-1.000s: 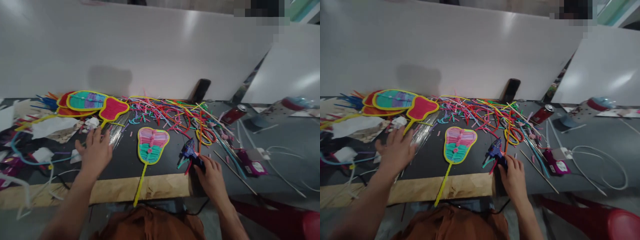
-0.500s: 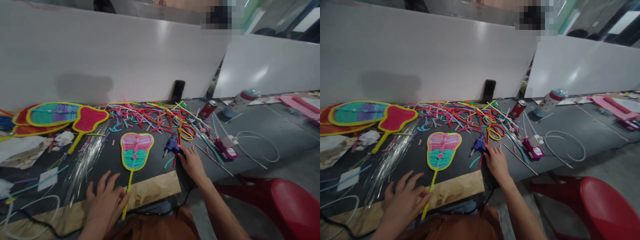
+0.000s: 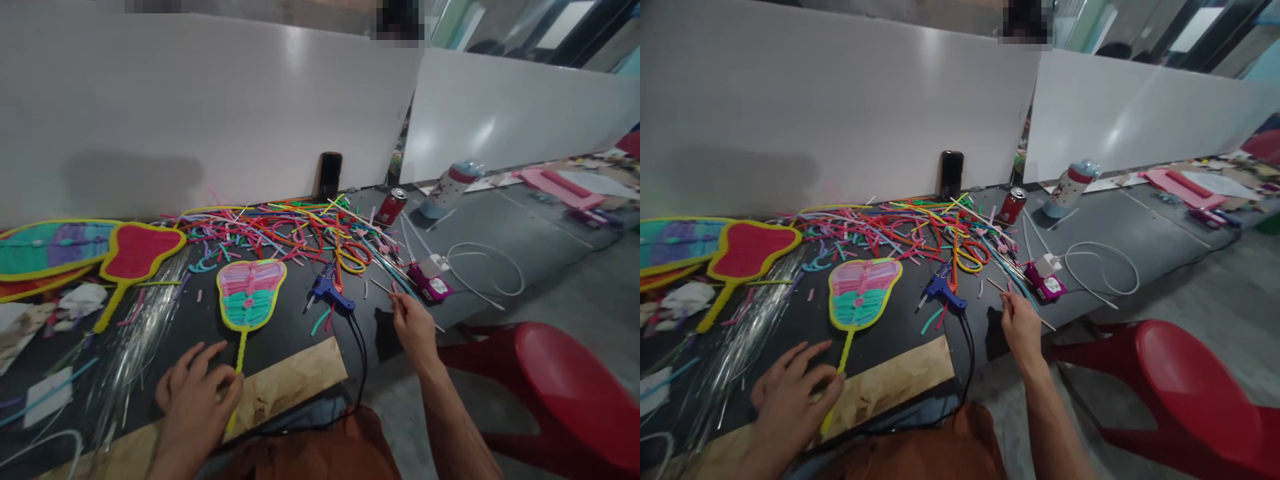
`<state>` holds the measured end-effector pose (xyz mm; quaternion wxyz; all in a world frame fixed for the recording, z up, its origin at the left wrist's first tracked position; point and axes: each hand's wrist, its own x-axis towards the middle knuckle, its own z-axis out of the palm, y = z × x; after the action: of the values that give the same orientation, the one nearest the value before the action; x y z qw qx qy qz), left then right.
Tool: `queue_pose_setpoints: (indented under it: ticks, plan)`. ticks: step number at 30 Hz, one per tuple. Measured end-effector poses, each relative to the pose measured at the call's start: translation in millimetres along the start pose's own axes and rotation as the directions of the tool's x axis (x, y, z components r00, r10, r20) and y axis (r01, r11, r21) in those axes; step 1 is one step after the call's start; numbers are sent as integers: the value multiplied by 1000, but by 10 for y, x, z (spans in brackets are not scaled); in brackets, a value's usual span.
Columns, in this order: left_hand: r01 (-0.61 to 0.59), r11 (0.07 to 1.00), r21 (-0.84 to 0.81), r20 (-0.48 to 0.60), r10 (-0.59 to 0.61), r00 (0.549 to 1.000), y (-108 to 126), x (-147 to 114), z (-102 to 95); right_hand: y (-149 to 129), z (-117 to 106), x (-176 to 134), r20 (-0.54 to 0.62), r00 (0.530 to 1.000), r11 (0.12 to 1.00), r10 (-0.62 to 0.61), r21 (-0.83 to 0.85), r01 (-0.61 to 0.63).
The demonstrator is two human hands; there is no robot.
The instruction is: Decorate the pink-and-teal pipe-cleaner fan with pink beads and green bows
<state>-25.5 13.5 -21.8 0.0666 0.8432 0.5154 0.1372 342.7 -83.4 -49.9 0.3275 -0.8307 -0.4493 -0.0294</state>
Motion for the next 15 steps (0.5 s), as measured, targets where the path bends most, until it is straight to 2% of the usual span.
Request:
queue_pose_setpoints:
  ticks: [3, 8, 10, 11, 13, 15]
  plan:
    - [7, 1000, 25, 26, -7, 1000, 124, 75, 38, -63, -1, 45, 34, 999, 999, -33, 7, 32]
    - [22, 999, 24, 27, -23, 999, 315, 117, 106, -350, 58, 83, 76, 989, 991, -125, 60, 121]
    - [32, 999, 27, 14, -33, 999, 310, 99, 121, -458, 89, 75, 138, 965, 974, -223, 59, 217]
    - [32, 999, 32, 7, -32, 999, 284, 84, 129, -507, 109, 63, 192, 934, 954, -301, 62, 294]
    - [22, 998, 51, -8, -22, 1000, 193, 48, 149, -598, 157, 25, 312, 828, 880, -466, 72, 469]
    - [14, 997, 71, -37, -11, 999, 76, 11, 171, -682, 212, -22, 383, 732, 804, -564, 54, 592]
